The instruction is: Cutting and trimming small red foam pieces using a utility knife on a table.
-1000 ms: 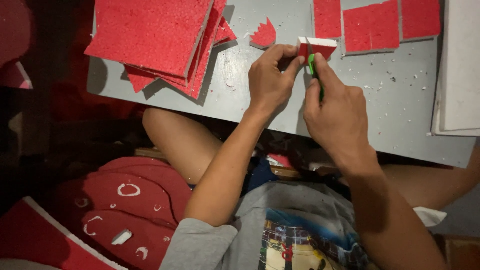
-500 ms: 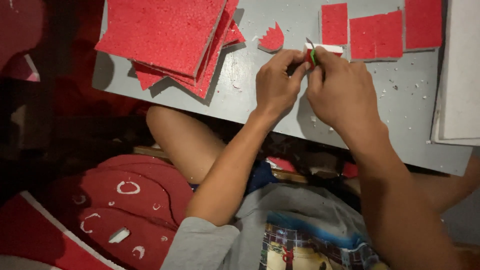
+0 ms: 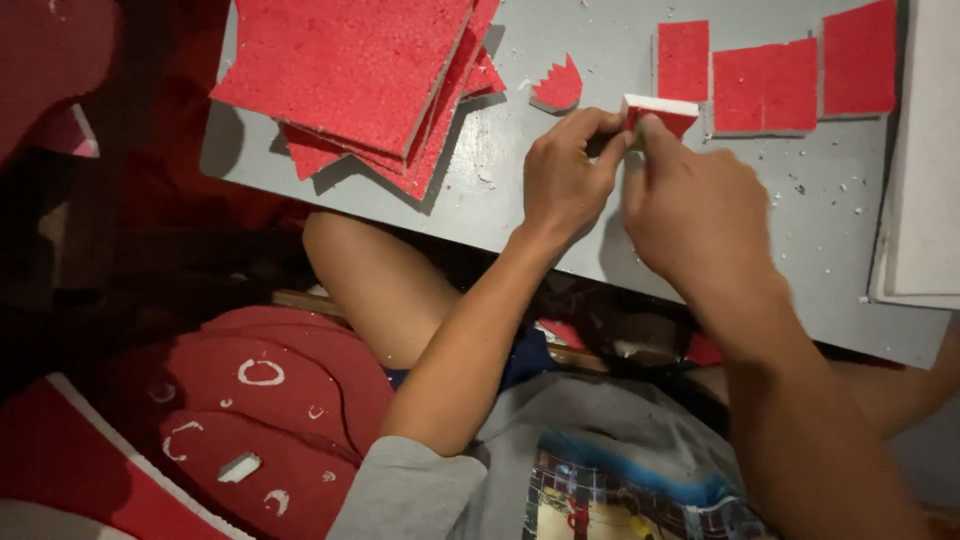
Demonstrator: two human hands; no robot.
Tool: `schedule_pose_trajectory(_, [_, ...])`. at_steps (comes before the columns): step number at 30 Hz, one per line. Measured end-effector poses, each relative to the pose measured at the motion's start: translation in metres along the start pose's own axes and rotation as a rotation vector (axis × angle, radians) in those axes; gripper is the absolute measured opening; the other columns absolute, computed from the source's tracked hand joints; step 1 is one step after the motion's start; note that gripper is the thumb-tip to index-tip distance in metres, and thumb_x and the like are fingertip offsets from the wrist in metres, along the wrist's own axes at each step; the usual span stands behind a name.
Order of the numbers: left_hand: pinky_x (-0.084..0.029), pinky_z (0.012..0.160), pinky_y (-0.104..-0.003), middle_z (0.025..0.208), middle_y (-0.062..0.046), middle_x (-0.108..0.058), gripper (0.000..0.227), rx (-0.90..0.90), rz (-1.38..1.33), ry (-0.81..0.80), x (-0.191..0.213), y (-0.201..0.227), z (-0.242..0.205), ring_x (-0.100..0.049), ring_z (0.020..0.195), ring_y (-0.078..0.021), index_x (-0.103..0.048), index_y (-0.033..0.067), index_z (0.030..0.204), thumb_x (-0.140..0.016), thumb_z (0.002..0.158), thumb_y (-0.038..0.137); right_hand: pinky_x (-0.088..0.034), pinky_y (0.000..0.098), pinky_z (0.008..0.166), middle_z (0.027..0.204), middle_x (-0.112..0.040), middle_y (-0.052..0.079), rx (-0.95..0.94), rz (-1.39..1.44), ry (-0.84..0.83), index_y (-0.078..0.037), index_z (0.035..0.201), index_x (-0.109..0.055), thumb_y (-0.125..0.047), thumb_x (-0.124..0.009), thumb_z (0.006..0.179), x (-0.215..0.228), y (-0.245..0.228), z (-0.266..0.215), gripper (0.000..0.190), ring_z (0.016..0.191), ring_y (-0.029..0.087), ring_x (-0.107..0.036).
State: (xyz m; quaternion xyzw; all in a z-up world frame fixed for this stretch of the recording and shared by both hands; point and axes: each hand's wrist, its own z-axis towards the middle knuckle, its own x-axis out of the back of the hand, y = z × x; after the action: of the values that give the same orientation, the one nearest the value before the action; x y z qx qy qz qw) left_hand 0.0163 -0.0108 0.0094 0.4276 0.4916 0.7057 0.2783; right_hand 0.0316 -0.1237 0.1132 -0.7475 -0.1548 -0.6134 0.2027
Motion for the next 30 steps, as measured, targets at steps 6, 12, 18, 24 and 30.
schedule_pose_trajectory(6, [-0.064,0.081,-0.03,0.096,-0.001,-0.079,0.013,0.059,-0.107,-0.046,0.003,0.004,0.001,-0.078,0.092,-0.0163,-0.066,0.0162,0.101,-0.071,0.091,0.022,-0.056,0.0483,0.059,0.074,-0.072,0.019,-0.151,0.192,0.027,-0.012,0.158,-0.062,-0.029,-0.062,0.11,0.052,0.016,-0.045,0.051,0.057,0.033,-0.066])
schedule_pose_trajectory(12, [-0.064,0.086,-0.027,0.107,0.005,-0.08,0.054,0.017,-0.041,-0.077,0.001,-0.01,-0.003,-0.077,0.091,-0.0092,-0.054,0.0334,0.144,-0.073,0.095,0.026,-0.05,0.0301,0.081,0.112,-0.068,0.005,0.012,0.841,0.262,-0.003,0.141,-0.064,-0.018,-0.07,0.108,-0.035,0.067,0.011,0.037,0.095,0.015,-0.06])
schedule_pose_trajectory(18, [-0.065,0.09,-0.026,0.101,0.001,-0.076,0.03,0.002,-0.165,-0.105,0.012,0.007,-0.004,-0.075,0.094,-0.013,-0.069,0.0225,0.125,-0.07,0.095,0.03,-0.052,0.0279,0.084,0.116,-0.071,0.004,-0.056,0.95,0.236,-0.011,0.13,-0.067,-0.017,-0.069,0.105,-0.059,0.068,0.021,0.026,0.097,0.013,-0.063])
schedule_pose_trajectory(24, [-0.061,0.082,-0.028,0.104,-0.004,-0.074,0.023,-0.018,-0.215,0.067,0.006,0.003,-0.004,-0.073,0.091,-0.0167,-0.072,0.0117,0.112,-0.065,0.099,0.029,-0.049,0.0238,0.077,0.106,-0.068,0.001,-0.098,1.006,0.21,-0.009,0.124,-0.067,-0.022,-0.071,0.106,-0.071,0.082,0.021,0.023,0.09,0.008,-0.059])
schedule_pose_trajectory(30, [-0.044,0.062,-0.04,0.071,-0.005,-0.053,0.021,-0.464,0.12,-0.004,0.013,0.044,-0.042,-0.054,0.066,-0.0256,-0.053,0.0104,0.076,-0.06,0.095,0.014,-0.05,0.0231,0.084,0.101,-0.066,-0.005,-0.181,1.193,0.196,-0.012,0.117,-0.069,-0.018,-0.071,0.102,-0.068,0.076,0.021,0.017,0.093,0.007,-0.059])
